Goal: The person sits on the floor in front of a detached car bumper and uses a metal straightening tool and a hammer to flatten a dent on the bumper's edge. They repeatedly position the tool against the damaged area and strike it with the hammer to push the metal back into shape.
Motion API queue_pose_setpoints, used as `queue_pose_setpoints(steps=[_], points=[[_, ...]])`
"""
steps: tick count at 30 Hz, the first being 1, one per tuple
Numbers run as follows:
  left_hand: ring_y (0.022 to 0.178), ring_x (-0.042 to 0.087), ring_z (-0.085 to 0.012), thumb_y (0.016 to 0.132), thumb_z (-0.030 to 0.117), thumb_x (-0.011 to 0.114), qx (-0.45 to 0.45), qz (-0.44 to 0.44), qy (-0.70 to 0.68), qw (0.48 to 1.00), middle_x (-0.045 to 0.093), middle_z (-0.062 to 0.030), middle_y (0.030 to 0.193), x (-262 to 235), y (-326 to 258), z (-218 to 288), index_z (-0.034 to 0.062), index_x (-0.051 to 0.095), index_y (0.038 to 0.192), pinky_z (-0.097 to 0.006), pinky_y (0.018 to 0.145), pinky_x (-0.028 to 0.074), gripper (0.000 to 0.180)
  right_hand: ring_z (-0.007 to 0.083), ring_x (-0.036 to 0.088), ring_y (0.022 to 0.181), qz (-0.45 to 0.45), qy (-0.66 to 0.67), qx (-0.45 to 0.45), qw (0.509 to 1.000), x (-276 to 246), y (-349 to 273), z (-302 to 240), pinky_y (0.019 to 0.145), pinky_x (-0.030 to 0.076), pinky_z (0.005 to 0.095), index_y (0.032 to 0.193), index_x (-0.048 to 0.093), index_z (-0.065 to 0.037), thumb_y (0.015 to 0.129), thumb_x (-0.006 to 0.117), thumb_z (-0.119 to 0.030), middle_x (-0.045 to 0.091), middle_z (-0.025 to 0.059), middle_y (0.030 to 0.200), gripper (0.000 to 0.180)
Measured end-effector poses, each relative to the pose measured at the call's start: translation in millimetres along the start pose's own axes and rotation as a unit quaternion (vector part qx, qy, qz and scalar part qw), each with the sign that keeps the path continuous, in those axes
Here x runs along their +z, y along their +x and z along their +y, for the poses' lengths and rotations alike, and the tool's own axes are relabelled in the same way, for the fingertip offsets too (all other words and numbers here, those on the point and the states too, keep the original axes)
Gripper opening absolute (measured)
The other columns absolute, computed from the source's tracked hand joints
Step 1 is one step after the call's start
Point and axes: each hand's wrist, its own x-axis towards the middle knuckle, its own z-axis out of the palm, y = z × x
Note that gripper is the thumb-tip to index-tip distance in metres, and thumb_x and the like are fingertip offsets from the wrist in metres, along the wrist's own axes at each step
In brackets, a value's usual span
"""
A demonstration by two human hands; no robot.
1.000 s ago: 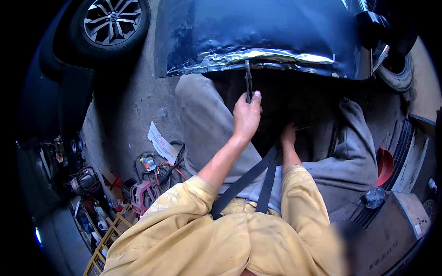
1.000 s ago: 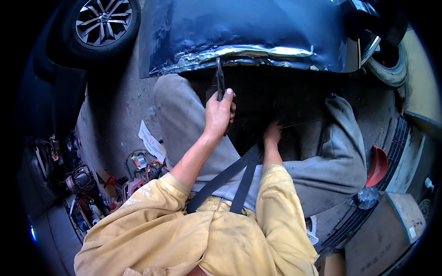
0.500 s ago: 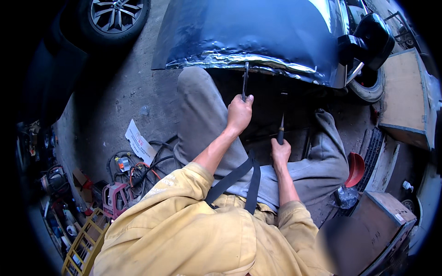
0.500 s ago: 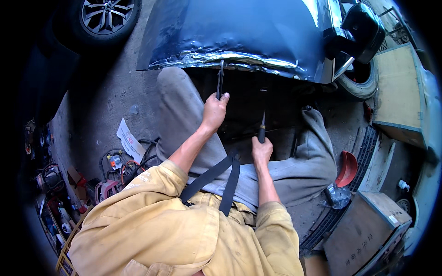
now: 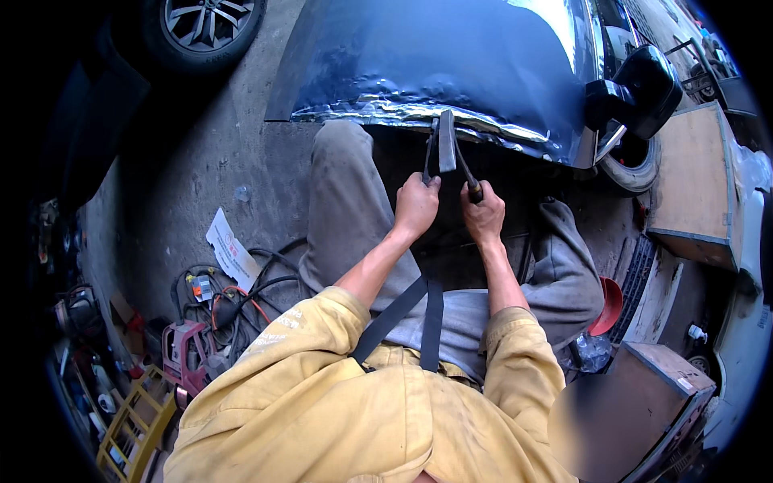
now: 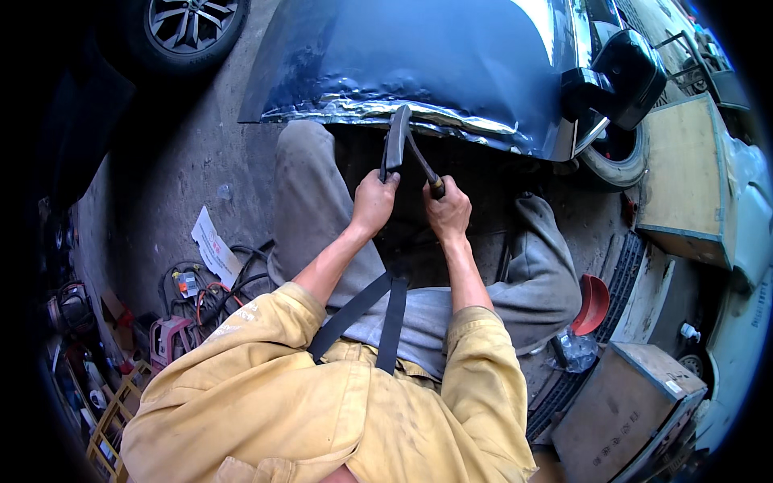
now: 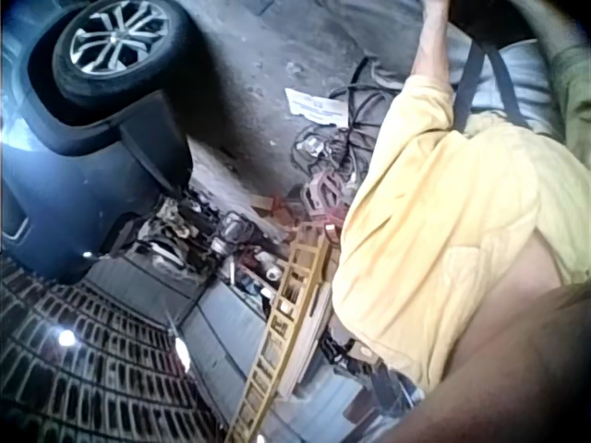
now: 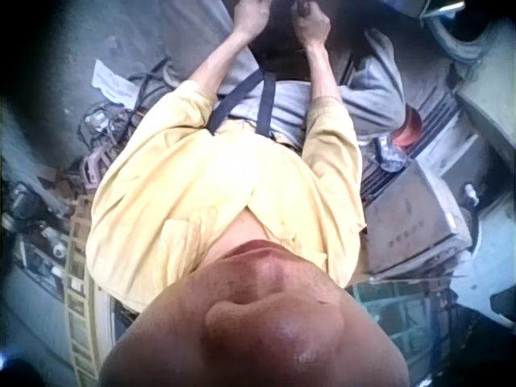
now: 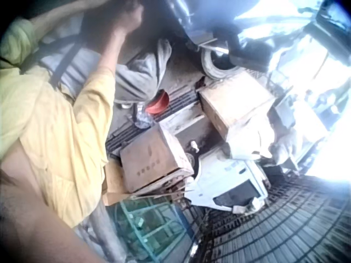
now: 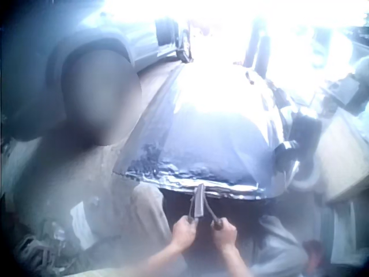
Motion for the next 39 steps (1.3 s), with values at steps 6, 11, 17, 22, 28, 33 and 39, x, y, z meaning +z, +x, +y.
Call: queue_pose_setpoints(steps=[6,11,17,22,28,33,39], points=[[0.082,0.065,-0.0458,0.093,0.023,0.062,0.008,0.002,-0.075,0.997,0.066,-0.0265,0.077,1.4,-2.4,-9.8,-0.0048,0.061,0.084,-0.05,0.069,0.049,0.029,0.0412,0.061,0.062,0.07,0.099,-0.122,0.985,-11.7,-3.7,-20.4,0.054,0.049,0.0439,0.079,0.058,-0.003,0.084,0.07,-0.013,0.06,0.0192,0.067,0.017],[0.075,0.064,-0.0405,0.094,0.022,0.061,0.003,0.004,-0.01,1.0,0.064,-0.0228,0.073,2.8,-9.7,-6.7,-0.0033,0.061,0.085,-0.047,0.066,0.048,0.027,0.0433,0.059,0.061,0.024,-0.03,-0.011,0.999,2.9,-4.9,5.5,0.055,0.048,0.0466,0.079,0.056,-0.003,0.08,0.073,-0.01,0.058,0.0194,0.066,0.018],[0.082,0.064,-0.0466,0.094,0.021,0.059,-0.03,-0.019,-0.027,0.999,0.065,-0.0273,0.077,-3.8,-3.9,7.3,-0.005,0.06,0.084,-0.051,0.069,0.048,0.028,0.036,0.06,0.055,0.104,0.172,-0.229,0.952,-21.0,-8.0,-26.7,0.053,0.05,0.0387,0.076,0.056,-0.002,0.076,0.075,-0.003,0.058,0.0159,0.065,0.019],[0.068,0.063,-0.0257,0.093,0.025,0.063,0.0,0.002,0.019,1.0,0.062,-0.0146,0.072,3.4,1.9,-16.5,-0.003,0.061,0.088,-0.041,0.066,0.048,0.028,0.0394,0.064,0.065,0.016,0.022,-0.032,0.999,-12.7,-7.6,-13.1,0.058,0.051,0.0423,0.077,0.056,-0.003,0.079,0.074,-0.01,0.062,0.0186,0.071,0.02],[0.064,0.062,-0.0292,0.096,0.027,0.06,0.019,-0.005,-0.014,1.0,0.062,-0.0138,0.069,2.9,-3.4,-11.3,-0.0018,0.058,0.082,-0.042,0.061,0.045,0.032,0.0397,0.061,0.06,0.079,0.057,-0.133,0.986,-9.4,-4.9,-9.8,0.054,0.049,0.0423,0.072,0.052,-0.002,0.079,0.072,-0.008,0.06,0.0194,0.067,0.022],[0.084,0.064,-0.0466,0.093,0.021,0.061,0.039,0.014,-0.052,0.998,0.066,-0.0272,0.08,3.4,-5.1,-11.2,-0.0056,0.062,0.088,-0.051,0.071,0.048,0.027,0.0382,0.061,0.057,0.074,0.105,-0.12,0.984,-25.4,-5.1,-35.9,0.053,0.049,0.0397,0.076,0.056,-0.002,0.077,0.073,-0.005,0.058,0.017,0.064,0.018],[0.087,0.064,-0.0472,0.093,0.022,0.06,0.007,-0.006,0.01,1.0,0.066,-0.0286,0.082,-4.0,6.7,-2.1,-0.005,0.062,0.088,-0.051,0.073,0.049,0.028,0.0415,0.064,0.067,0.001,-0.081,-0.029,0.996,-4.2,10.2,5.7,0.058,0.05,0.0469,0.076,0.054,-0.006,0.078,0.075,-0.012,0.062,0.0183,0.07,0.022]])
